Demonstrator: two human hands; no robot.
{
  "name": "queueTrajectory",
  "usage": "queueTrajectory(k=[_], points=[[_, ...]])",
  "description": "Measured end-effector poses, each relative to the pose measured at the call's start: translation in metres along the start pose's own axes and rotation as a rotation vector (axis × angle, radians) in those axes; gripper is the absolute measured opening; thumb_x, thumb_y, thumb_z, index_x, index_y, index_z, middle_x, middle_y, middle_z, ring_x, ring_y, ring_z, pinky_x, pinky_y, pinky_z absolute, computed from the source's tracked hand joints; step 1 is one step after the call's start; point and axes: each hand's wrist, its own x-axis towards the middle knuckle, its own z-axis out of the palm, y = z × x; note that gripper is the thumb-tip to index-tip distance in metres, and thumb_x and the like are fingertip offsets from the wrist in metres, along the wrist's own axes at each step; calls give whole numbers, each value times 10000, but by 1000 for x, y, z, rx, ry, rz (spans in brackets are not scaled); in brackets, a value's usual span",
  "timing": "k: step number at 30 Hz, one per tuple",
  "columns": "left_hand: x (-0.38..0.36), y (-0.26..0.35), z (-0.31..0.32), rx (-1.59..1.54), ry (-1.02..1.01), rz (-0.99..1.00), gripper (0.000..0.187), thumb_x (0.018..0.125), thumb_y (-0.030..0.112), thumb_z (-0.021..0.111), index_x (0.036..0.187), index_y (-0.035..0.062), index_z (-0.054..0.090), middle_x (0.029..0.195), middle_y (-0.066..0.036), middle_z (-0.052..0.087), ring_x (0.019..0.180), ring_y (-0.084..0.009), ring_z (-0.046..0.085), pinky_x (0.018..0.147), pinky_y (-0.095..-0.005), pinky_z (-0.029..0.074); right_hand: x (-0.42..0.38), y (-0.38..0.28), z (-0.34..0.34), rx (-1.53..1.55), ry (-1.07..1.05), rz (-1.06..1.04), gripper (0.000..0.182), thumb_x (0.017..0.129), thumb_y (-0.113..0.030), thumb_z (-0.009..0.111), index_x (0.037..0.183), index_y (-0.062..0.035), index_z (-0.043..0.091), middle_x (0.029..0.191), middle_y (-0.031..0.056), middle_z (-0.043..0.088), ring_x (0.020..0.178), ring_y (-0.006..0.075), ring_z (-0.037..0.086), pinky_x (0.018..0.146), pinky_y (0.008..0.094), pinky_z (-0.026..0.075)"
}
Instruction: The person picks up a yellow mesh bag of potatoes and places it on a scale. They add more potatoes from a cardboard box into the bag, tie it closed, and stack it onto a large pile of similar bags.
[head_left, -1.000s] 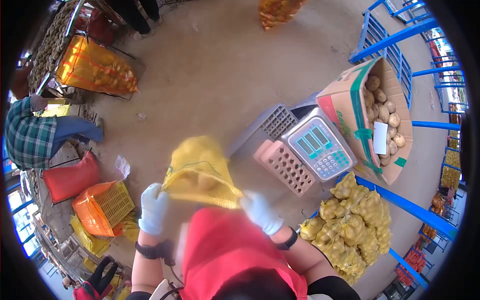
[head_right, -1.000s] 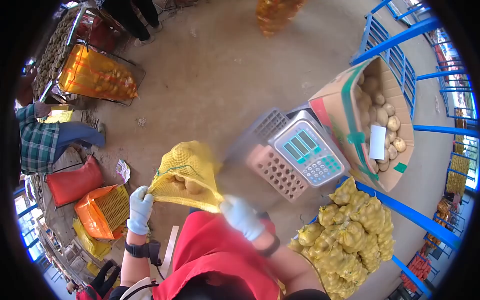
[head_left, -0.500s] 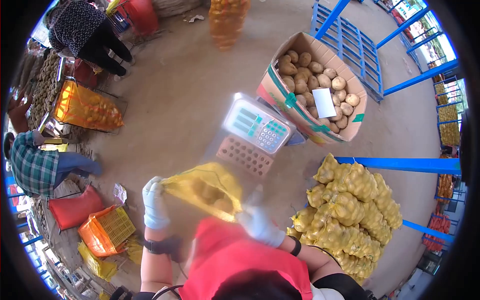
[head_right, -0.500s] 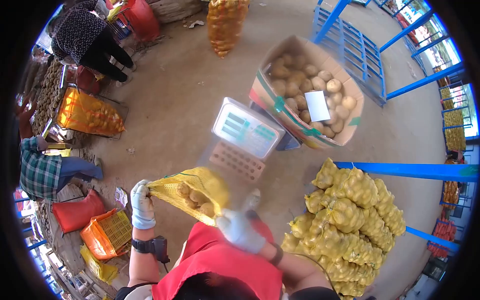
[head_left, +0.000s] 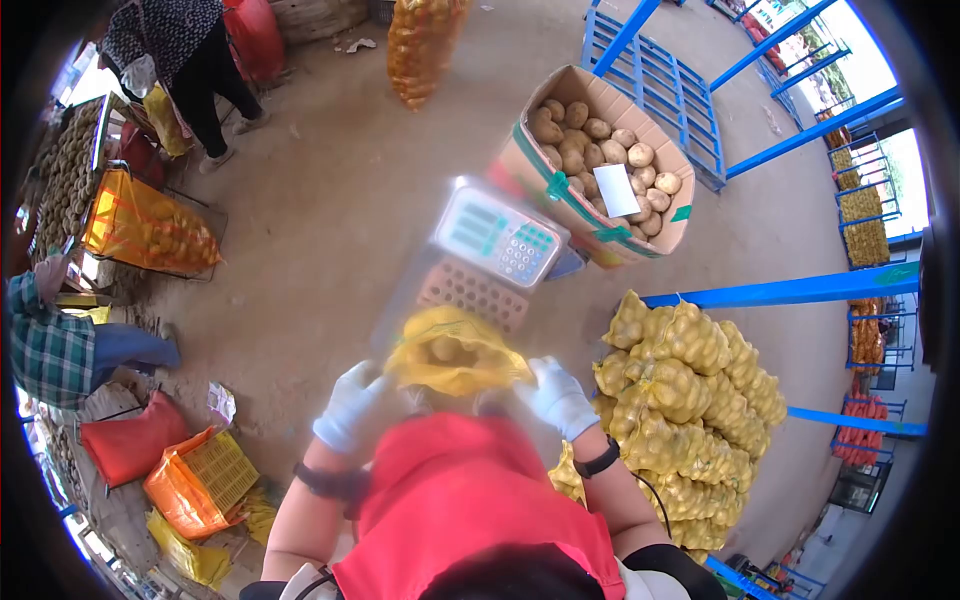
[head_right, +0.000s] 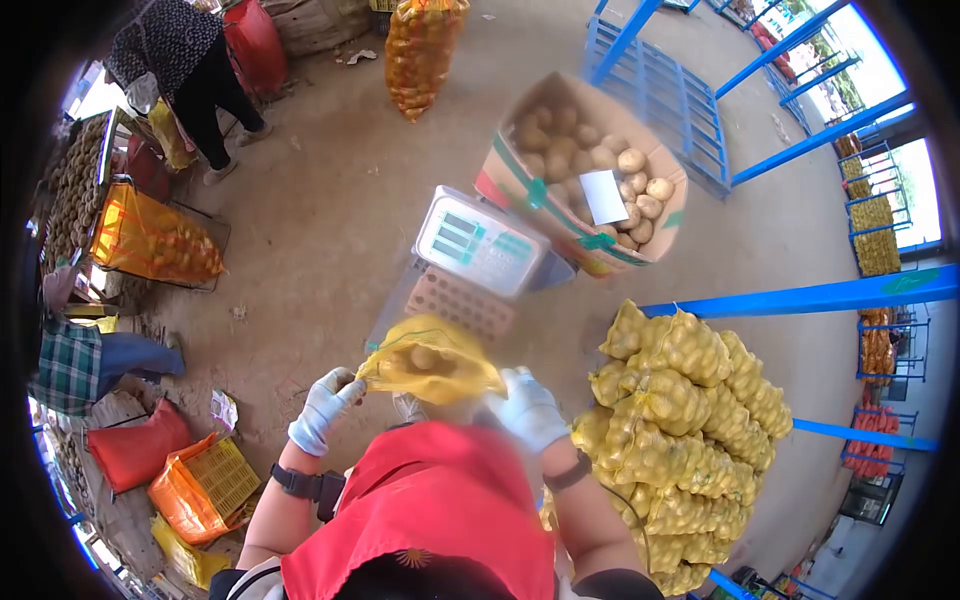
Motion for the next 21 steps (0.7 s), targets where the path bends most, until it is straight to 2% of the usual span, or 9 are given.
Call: queueTrajectory(k=[2,4,7,9,11,13,14,18,21], points=[[-4,7,-2,137,133,104,292,853,211,653,1029,-14,591,842,-49,620,725,-115,558,689,-268,475,-2,-1,-9,57,172,-15,432,831,-280,624,1188,-51,538,1226,193,518,1017,365,575,852,421,477],[-11,53,-6,-35,240,-115,348,833,228,682,1065,-6,570,862,-43,614,718,-113,539,685,-272,471,0,0,-14,98,387,-86,402,824,-270,645,1161,-68,561,1194,178,549,1013,356,578,847,416,478],[-12,49,-12,-174,247,-275,334,836,227,680,1055,-2,574,852,-35,612,718,-104,538,665,-265,466,-3,-21,-29,257,392,-220,336,823,-229,645,1119,-78,592,1136,152,597,1015,351,579,844,416,478],[-15,10,-9,27,186,24,321,841,226,672,1049,1,578,836,-31,609,713,-99,537,651,-258,461,-3,-40,-28,284,291,-307,313,801,-190,660,1091,-83,609,1101,140,622,1030,352,576,865,421,466],[-15,0,-7,19,115,38,306,848,227,663,1039,3,583,820,-27,606,706,-94,535,639,-252,456,3,-51,-17,177,237,-453,345,787,-196,672,1103,-80,600,1117,155,613,1042,360,570,886,425,454],[-17,15,-4,-196,36,-234,290,855,230,652,1027,5,589,802,-22,602,698,-89,534,629,-246,451,11,-59,3,101,260,-502,385,772,-184,683,1117,-41,591,1102,174,617,1036,365,569,879,425,458],[-19,23,-3,-158,8,-247,293,833,235,639,976,-21,622,894,-148,653,810,-197,626,739,-322,498,12,-61,12,62,269,-525,405,764,-178,689,1124,-22,586,1095,184,619,1033,367,569,875,425,460],[-23,57,-1,-222,-147,-362,360,878,288,606,1002,-49,623,952,-112,671,836,-163,624,759,-300,489,12,-59,26,159,281,-530,380,772,-190,692,1098,-20,597,1060,203,625,1000,374,585,866,422,467],[-21,64,10,-262,-159,-391,357,881,285,602,1024,-41,627,952,-112,674,846,-166,629,763,-290,492,33,-36,-11,295,340,-454,337,778,-193,685,1068,-38,609,1039,200,626,971,369,593,849,423,474]])
